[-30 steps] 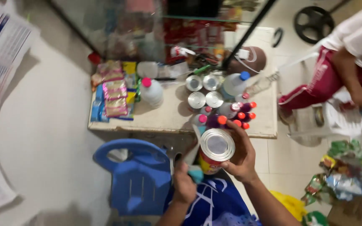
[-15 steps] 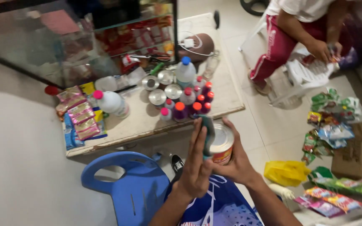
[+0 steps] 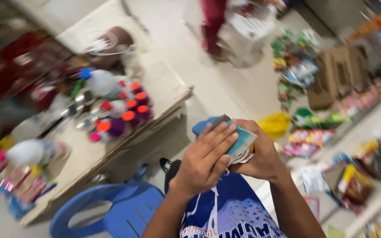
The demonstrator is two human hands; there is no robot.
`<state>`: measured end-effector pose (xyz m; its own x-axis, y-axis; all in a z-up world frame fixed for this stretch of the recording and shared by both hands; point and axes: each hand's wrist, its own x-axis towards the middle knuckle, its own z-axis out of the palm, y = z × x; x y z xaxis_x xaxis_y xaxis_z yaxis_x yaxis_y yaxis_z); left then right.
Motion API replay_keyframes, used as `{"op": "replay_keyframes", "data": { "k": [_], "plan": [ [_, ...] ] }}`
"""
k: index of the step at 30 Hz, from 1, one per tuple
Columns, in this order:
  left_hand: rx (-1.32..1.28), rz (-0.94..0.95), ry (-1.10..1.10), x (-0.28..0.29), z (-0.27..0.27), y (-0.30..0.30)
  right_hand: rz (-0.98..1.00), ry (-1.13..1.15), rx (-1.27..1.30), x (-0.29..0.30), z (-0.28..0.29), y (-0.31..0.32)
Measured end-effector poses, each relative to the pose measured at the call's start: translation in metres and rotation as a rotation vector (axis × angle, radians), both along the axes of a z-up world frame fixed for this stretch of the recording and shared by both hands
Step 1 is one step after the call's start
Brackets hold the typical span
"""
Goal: Cleaning dust off of canned goods and instant noodle cups with a cloth and organizing them on grocery store shelves.
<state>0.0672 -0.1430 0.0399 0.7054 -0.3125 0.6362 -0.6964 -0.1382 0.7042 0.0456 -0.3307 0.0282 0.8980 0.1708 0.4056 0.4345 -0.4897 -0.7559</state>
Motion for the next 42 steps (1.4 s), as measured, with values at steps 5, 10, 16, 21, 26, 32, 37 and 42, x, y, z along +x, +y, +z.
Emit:
{"op": "replay_keyframes", "data": {
  "k": [5, 10, 16, 21, 26, 32, 37, 42],
  "plan": [
    [0.013, -0.180, -0.077, -0.003, 0.000, -0.050, -0.212, -0.006, 0.030, -0.024, -0.007, -0.040],
    [-0.048, -0.385, -0.070, 0.024, -0.003, -0.082, -0.444, -0.021, -0.050, -0.042, 0.001, -0.054],
    [-0.048, -0.623, -0.109, 0.045, -0.004, -0.112, -0.798, 0.011, 0.005, -0.057, -0.006, -0.052],
    [-0.059, -1.017, -0.003, 0.092, -0.010, -0.142, -1.066, -0.052, -0.040, -0.051, 0.003, -0.032],
    [-0.028, -1.298, -0.101, 0.092, -0.003, -0.156, -1.348, -0.093, 0.083, -0.054, -0.004, -0.011],
    [-0.003, -1.517, -0.029, 0.101, -0.016, -0.176, -1.646, -0.042, -0.009, -0.052, 0.005, 0.022],
    [-0.072, -1.701, 0.030, 0.084, -0.011, -0.174, -1.800, -0.028, 0.003, -0.063, 0.000, 0.046],
    [0.007, -1.780, 0.481, 0.079, -0.026, -0.190, -1.874, 0.001, -0.056, -0.073, 0.014, 0.055]
  ]
}}
